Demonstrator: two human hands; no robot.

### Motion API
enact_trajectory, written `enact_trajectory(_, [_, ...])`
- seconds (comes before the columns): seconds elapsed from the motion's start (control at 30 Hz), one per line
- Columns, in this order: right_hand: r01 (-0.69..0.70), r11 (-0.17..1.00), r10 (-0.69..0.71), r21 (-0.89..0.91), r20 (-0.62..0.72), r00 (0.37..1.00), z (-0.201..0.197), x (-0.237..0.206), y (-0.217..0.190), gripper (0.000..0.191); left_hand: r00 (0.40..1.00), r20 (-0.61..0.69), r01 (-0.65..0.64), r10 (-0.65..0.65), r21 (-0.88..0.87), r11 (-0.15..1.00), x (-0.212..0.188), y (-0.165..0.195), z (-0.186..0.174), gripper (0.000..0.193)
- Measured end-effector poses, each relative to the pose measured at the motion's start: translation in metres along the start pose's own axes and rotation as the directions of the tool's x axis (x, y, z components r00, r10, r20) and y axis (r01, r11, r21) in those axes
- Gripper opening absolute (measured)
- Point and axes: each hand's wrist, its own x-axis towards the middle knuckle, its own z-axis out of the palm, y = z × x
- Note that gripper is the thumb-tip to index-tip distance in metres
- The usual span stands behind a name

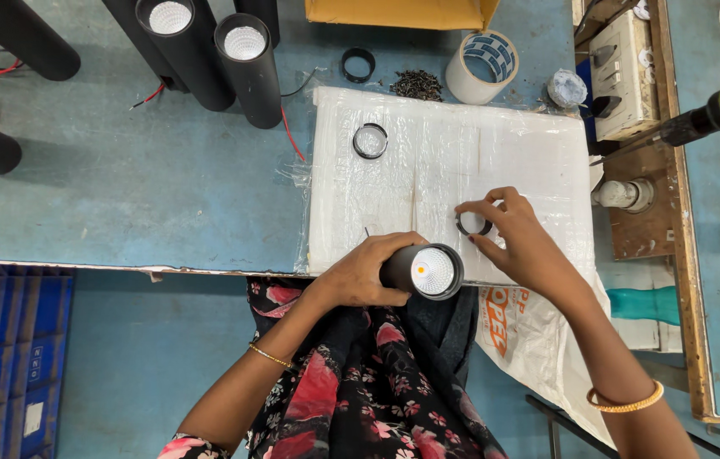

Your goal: The person assembles LED light fixtures at a workbench. They hold a black cylindrical housing, insert a white LED lens and reflector rings into it, press the parts together by hand, and place the finished fixture with a group of completed units on the table.

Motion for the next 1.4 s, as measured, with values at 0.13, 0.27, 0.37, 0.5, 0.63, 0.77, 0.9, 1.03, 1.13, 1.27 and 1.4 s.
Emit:
enact_trajectory(0.13, [-0.122, 0.977, 0.11, 0.177, 0.072, 0.991, -0.016, 0.0, -0.001, 0.053, 1.0, -0.003, -0.008, 0.008, -0.004, 1.0, 0.0, 0.0, 0.0, 0.065])
enact_trajectory(0.27, [-0.186, 0.818, 0.119, 0.545, 0.156, 0.981, -0.038, -0.013, 0.003, 0.052, 1.0, -0.002, 0.021, -0.021, -0.019, 1.0, 0.001, 0.001, 0.001, 0.064])
enact_trajectory(0.37, [-0.249, 0.677, 0.107, 0.692, 0.241, 0.965, -0.052, -0.028, 0.001, 0.054, 1.0, -0.012, 0.02, -0.02, -0.004, 1.0, 0.001, 0.002, 0.001, 0.065])
enact_trajectory(0.5, [-0.199, 0.67, 0.044, 0.715, 0.23, 0.972, -0.067, -0.045, -0.023, 0.06, 0.999, 0.007, 0.05, -0.05, -0.022, 0.999, 0.002, 0.004, 0.001, 0.063])
enact_trajectory(0.63, [0.053, 0.782, -0.151, 0.621, 0.107, 0.983, -0.074, -0.057, -0.065, 0.061, 0.999, 0.012, 0.053, -0.052, -0.024, 0.998, 0.003, 0.006, 0.0, 0.063])
enact_trajectory(0.77, [0.136, 0.949, -0.136, 0.285, -0.021, 0.991, -0.065, -0.052, -0.105, 0.061, 0.997, 0.016, 0.071, -0.07, -0.014, 0.997, 0.004, 0.007, 0.0, 0.064])
enact_trajectory(0.9, [0.178, 0.962, -0.171, 0.208, -0.051, 0.984, -0.063, -0.043, -0.125, 0.057, 0.998, 0.011, 0.063, -0.063, -0.005, 0.998, 0.005, 0.007, 0.002, 0.065])
enact_trajectory(1.03, [0.163, 0.977, -0.156, 0.14, -0.055, 0.986, -0.062, -0.042, -0.132, 0.058, 0.999, 0.004, 0.047, -0.047, -0.013, 0.999, 0.006, 0.006, 0.004, 0.064])
enact_trajectory(1.13, [0.173, 0.98, -0.168, 0.096, -0.061, 0.984, -0.061, -0.043, -0.134, 0.058, 1.0, 0.0, 0.025, -0.025, 0.006, 1.0, 0.007, 0.006, 0.004, 0.065])
enact_trajectory(1.27, [0.168, 0.985, -0.166, 0.027, -0.05, 0.985, -0.06, -0.043, -0.136, 0.058, 1.0, 0.003, 0.022, -0.022, -0.004, 1.0, 0.008, 0.007, 0.007, 0.066])
enact_trajectory(1.4, [0.167, 0.985, -0.168, -0.049, -0.026, 0.985, -0.063, -0.043, -0.137, 0.057, 1.0, -0.012, -0.021, 0.022, 0.016, 1.0, 0.009, 0.007, 0.008, 0.069])
